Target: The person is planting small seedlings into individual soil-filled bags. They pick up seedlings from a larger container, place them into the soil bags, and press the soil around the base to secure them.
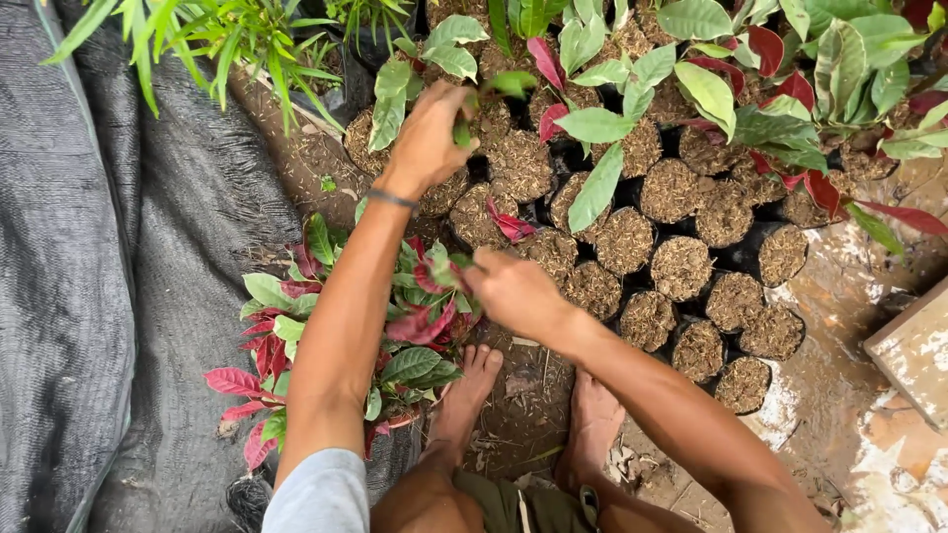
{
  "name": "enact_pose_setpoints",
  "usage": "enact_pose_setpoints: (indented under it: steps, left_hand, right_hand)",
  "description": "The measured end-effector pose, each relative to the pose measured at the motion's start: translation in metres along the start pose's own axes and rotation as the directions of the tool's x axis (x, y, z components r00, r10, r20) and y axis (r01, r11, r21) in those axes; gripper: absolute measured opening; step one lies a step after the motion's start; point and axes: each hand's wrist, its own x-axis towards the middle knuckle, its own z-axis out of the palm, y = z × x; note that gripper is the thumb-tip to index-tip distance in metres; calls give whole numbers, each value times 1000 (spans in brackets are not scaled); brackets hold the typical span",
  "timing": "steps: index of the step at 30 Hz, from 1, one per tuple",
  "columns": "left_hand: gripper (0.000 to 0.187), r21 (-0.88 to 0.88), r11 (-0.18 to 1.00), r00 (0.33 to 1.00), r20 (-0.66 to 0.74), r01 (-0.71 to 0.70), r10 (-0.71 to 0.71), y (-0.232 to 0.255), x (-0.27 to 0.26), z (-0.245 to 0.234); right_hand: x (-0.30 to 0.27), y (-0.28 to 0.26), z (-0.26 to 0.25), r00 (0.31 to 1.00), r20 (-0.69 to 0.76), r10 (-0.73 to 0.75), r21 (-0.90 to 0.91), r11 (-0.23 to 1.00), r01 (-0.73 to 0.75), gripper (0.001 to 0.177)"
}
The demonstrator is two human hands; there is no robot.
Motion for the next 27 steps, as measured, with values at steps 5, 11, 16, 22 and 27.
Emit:
enact_pose_setpoints:
  steps: [5, 11, 16, 22, 27]
  left_hand:
    - [45, 164, 982, 991, -104, 99, -83, 28, -63, -7]
    - [40, 255, 948, 981, -4, 189, -194, 45, -83, 0]
    - [66, 463, 818, 940, -151, 341, -306, 13, -83, -41]
    - [95, 878, 471, 940, 227, -84, -255, -38, -60, -55]
    - [96, 927, 335, 842, 314, -170, -440, -50, -39, -48]
  right_hand:
    - [-35, 26, -77, 939, -179, 292, 687, 721, -94, 12]
    - [-73, 84, -81, 607, -393, 691, 840, 538, -68, 6]
    - [-59, 77, -84, 526, -234, 817, 972, 214, 99, 13]
    - [-29, 56, -97, 716, -3, 698, 990, -101, 102, 21]
    - [-22, 69, -89, 965, -127, 229, 854, -470, 224, 13]
